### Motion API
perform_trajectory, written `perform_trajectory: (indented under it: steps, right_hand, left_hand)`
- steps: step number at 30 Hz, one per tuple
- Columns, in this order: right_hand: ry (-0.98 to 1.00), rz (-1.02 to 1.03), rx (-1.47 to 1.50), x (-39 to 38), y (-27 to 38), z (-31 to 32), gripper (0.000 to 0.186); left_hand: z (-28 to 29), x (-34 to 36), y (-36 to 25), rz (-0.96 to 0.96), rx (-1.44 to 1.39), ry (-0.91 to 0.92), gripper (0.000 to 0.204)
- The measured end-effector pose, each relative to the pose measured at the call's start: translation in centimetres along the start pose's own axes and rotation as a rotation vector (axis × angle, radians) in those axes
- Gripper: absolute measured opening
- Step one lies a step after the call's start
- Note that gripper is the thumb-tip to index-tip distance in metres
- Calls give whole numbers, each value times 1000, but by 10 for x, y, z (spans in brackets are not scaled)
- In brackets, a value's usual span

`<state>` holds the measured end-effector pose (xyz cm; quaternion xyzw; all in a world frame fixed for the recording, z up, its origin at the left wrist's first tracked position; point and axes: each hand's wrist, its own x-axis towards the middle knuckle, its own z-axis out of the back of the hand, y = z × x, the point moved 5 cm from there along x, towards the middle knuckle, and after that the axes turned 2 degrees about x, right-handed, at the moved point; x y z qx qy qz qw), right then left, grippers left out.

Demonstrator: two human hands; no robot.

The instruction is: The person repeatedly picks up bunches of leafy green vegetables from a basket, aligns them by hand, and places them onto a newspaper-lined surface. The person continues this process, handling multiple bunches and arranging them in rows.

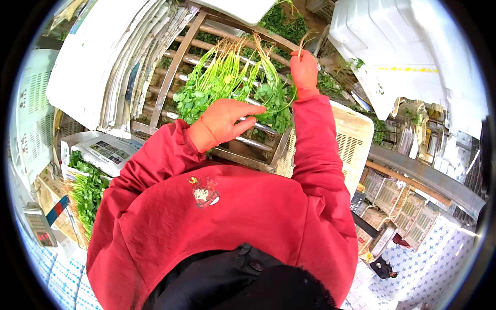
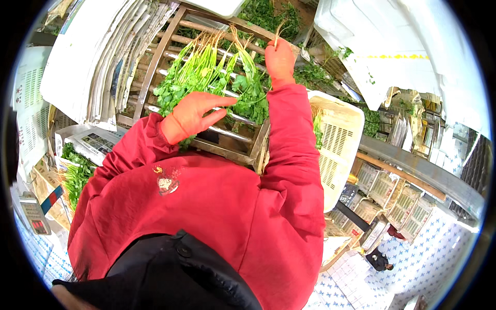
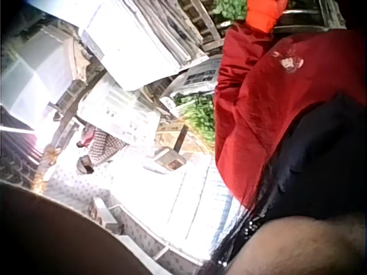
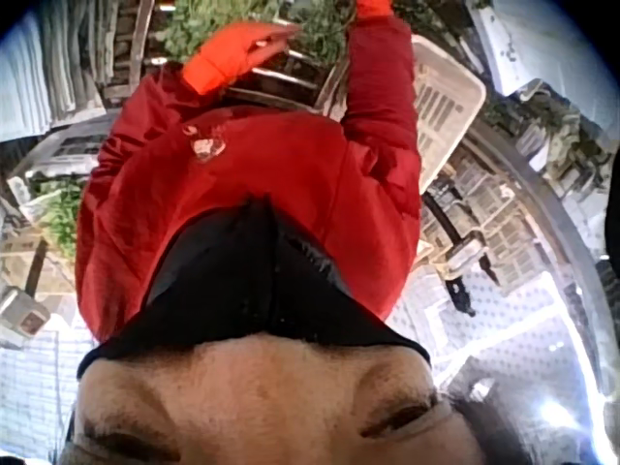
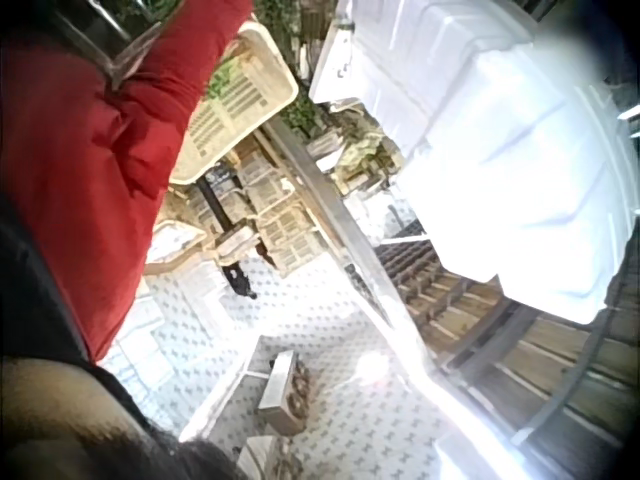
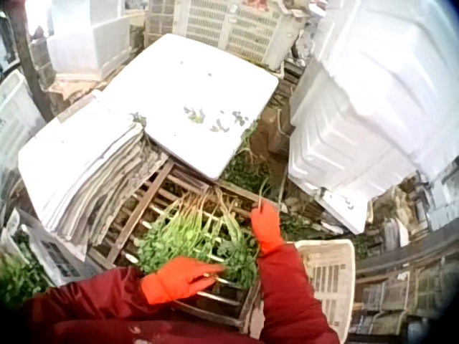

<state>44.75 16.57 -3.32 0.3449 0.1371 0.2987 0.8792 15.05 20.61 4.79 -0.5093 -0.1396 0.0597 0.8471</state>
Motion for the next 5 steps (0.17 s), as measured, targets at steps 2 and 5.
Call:
perform_trajectory:
  steps: [2,5]
  right_hand:
    - [77,14,-174,-12,27,-11,50]
    - [408,15,-484,-12,43,-64,66]
  left_hand:
    - [-5,5,3,-63,25,-3,33]
    - [-30,8,-8,-57,117,224,44]
